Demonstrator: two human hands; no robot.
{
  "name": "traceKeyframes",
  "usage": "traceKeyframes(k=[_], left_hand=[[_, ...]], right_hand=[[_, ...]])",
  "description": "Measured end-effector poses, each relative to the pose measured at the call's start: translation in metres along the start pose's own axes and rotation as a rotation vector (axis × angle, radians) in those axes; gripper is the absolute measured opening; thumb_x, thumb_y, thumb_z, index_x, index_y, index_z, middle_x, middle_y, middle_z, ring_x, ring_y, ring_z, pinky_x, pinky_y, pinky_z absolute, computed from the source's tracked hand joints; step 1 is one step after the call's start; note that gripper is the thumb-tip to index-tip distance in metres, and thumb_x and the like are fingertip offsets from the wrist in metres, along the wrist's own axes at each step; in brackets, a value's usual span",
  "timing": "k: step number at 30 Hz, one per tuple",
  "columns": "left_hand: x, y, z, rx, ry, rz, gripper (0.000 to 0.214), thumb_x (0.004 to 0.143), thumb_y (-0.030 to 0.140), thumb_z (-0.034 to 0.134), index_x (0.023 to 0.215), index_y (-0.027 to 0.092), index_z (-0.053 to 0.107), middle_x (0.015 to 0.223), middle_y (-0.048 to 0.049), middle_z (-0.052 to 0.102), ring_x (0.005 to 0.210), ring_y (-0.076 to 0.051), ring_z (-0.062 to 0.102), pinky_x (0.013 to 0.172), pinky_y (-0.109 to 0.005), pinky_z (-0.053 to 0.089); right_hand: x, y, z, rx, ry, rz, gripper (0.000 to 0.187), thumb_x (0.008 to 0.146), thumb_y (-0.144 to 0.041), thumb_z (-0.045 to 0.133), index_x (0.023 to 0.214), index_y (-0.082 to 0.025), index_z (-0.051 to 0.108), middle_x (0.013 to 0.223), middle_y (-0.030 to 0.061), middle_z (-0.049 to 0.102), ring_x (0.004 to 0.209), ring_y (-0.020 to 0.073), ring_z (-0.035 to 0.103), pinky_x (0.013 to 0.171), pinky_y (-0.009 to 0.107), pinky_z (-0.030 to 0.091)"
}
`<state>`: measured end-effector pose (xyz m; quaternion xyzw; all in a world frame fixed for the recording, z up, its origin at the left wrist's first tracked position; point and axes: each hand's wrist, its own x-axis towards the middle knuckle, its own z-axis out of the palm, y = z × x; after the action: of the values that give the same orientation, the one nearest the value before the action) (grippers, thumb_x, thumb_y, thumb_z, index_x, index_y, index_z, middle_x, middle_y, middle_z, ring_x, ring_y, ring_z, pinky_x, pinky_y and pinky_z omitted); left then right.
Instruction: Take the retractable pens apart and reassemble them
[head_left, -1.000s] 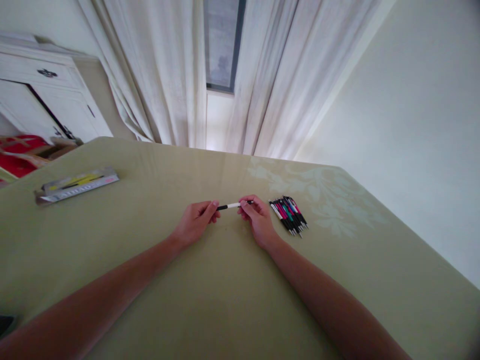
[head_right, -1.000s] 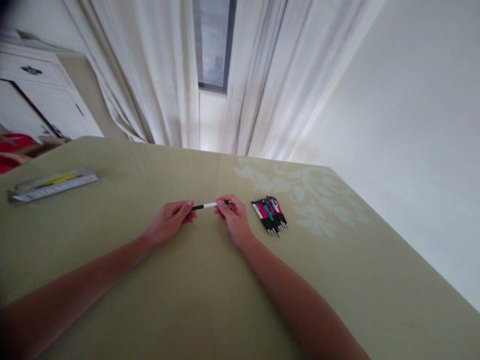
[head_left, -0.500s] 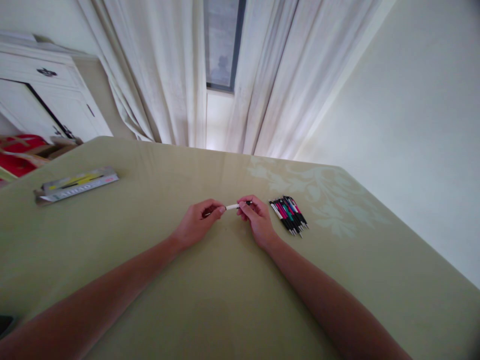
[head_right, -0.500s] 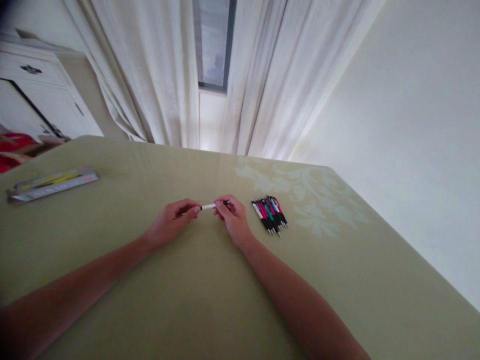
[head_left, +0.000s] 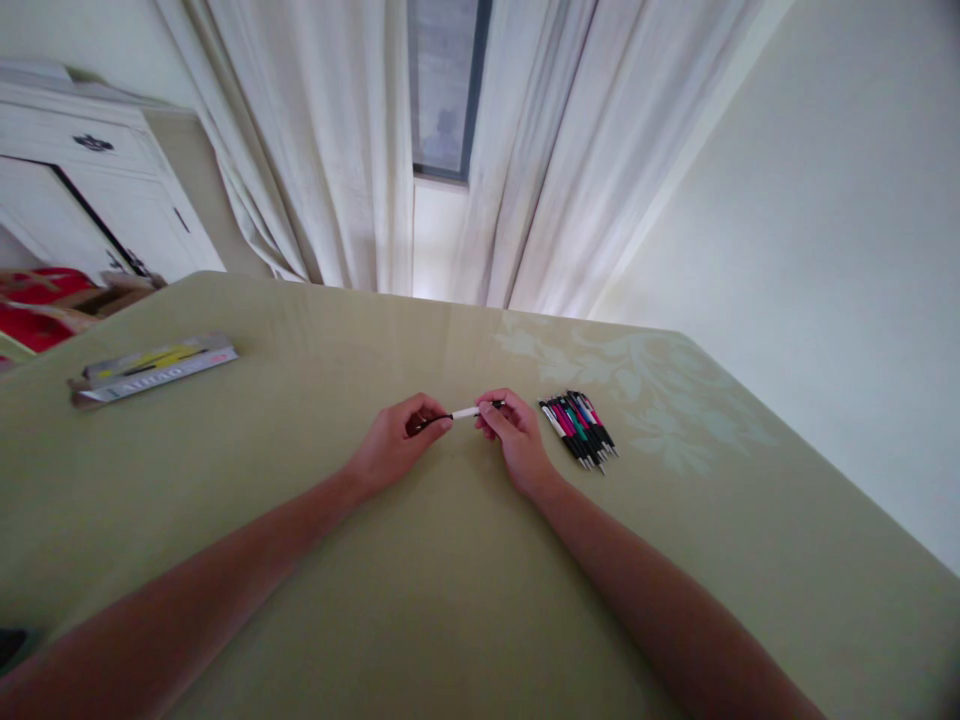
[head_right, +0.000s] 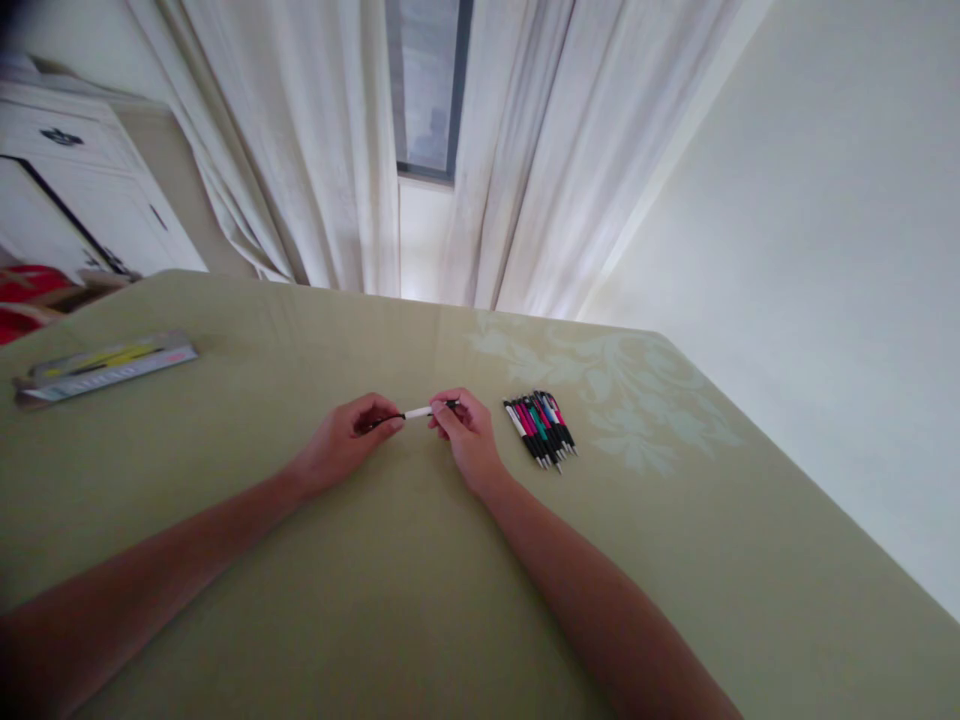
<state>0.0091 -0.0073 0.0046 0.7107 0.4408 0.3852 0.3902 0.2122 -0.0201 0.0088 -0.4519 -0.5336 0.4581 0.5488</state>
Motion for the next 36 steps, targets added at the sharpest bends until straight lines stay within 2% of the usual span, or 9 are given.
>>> traceKeyframes(k=[3,6,10,14,18,22,24,26,36], left_hand=[[0.000,0.001,-0.001,0.023,-0.016,0.006,0.040,0.097,0.053,0.053,0.086,0.017,0.070,0.065,0.0012,0.058,0.058,-0.013,0.049,0.053,-0.024,0.033],[0.000,0.000,-0.001,0.012,-0.033,0.020,0.037,0.096,0.051,0.054,0.096,0.018,0.071,0.071,0.0000,0.064,0.062,-0.014,0.052,0.055,-0.024,0.036],[0.001,0.000,-0.001,0.077,-0.068,-0.032,0.048,0.100,0.053,0.043,0.087,0.017,0.072,0.062,-0.0001,0.062,0.054,-0.013,0.048,0.051,-0.024,0.032],[0.001,0.001,0.000,-0.010,-0.043,0.016,0.036,0.093,0.052,0.059,0.099,0.018,0.071,0.077,-0.0019,0.070,0.066,-0.015,0.059,0.058,-0.024,0.040],[0.000,0.002,0.000,0.071,-0.072,-0.010,0.047,0.101,0.051,0.043,0.083,0.018,0.071,0.066,-0.0010,0.064,0.058,-0.014,0.051,0.054,-0.026,0.036],[0.000,0.001,0.000,-0.002,-0.067,0.031,0.033,0.095,0.048,0.056,0.101,0.019,0.071,0.079,-0.0022,0.069,0.067,-0.016,0.058,0.059,-0.025,0.041],[0.000,0.001,0.000,-0.022,-0.054,0.051,0.030,0.093,0.044,0.059,0.110,0.021,0.069,0.090,-0.0037,0.071,0.072,-0.017,0.060,0.063,-0.026,0.044],[0.001,0.002,0.001,0.002,-0.025,0.063,0.027,0.094,0.039,0.058,0.109,0.021,0.069,0.093,-0.0042,0.071,0.073,-0.017,0.061,0.064,-0.027,0.045],[0.001,0.003,0.000,0.068,0.089,0.056,0.018,0.092,0.029,0.052,0.100,0.020,0.065,0.089,-0.0025,0.066,0.075,-0.017,0.057,0.066,-0.028,0.044]], right_hand=[[0.000,0.000,0.000,0.007,-0.002,0.005,0.024,0.085,-0.046,0.070,0.090,-0.023,0.067,0.069,-0.0010,0.065,0.060,0.0142,0.052,0.057,0.027,0.039],[0.000,0.002,0.000,0.010,-0.005,0.008,0.024,0.085,-0.045,0.071,0.090,-0.022,0.067,0.068,-0.0010,0.065,0.059,0.0140,0.052,0.056,0.027,0.039],[0.000,0.003,0.000,-0.001,-0.002,-0.003,0.024,0.084,-0.045,0.071,0.090,-0.022,0.067,0.067,-0.0012,0.064,0.060,0.0139,0.052,0.056,0.027,0.039],[0.000,0.003,0.000,-0.006,0.018,-0.028,0.022,0.086,-0.043,0.070,0.089,-0.022,0.066,0.067,-0.0018,0.062,0.059,0.0133,0.050,0.054,0.026,0.037],[-0.001,0.001,0.000,-0.024,0.024,-0.033,0.022,0.086,-0.044,0.069,0.089,-0.022,0.066,0.067,-0.0019,0.061,0.059,0.0135,0.050,0.053,0.027,0.036],[0.000,0.000,0.000,-0.035,0.034,-0.025,0.025,0.085,-0.047,0.069,0.089,-0.023,0.065,0.067,-0.0016,0.061,0.059,0.0138,0.050,0.054,0.027,0.038],[0.000,0.001,0.000,-0.027,0.040,-0.026,0.025,0.085,-0.047,0.069,0.089,-0.023,0.065,0.066,-0.0016,0.061,0.059,0.0137,0.050,0.054,0.027,0.038],[0.000,0.001,-0.001,-0.015,0.058,-0.026,0.024,0.084,-0.046,0.070,0.088,-0.023,0.066,0.065,-0.0020,0.060,0.058,0.0134,0.050,0.054,0.026,0.037],[0.008,0.015,-0.006,0.171,0.190,-0.003,0.020,0.081,-0.041,0.071,0.087,-0.024,0.064,0.063,-0.0050,0.051,0.054,0.0114,0.044,0.050,0.025,0.032]])
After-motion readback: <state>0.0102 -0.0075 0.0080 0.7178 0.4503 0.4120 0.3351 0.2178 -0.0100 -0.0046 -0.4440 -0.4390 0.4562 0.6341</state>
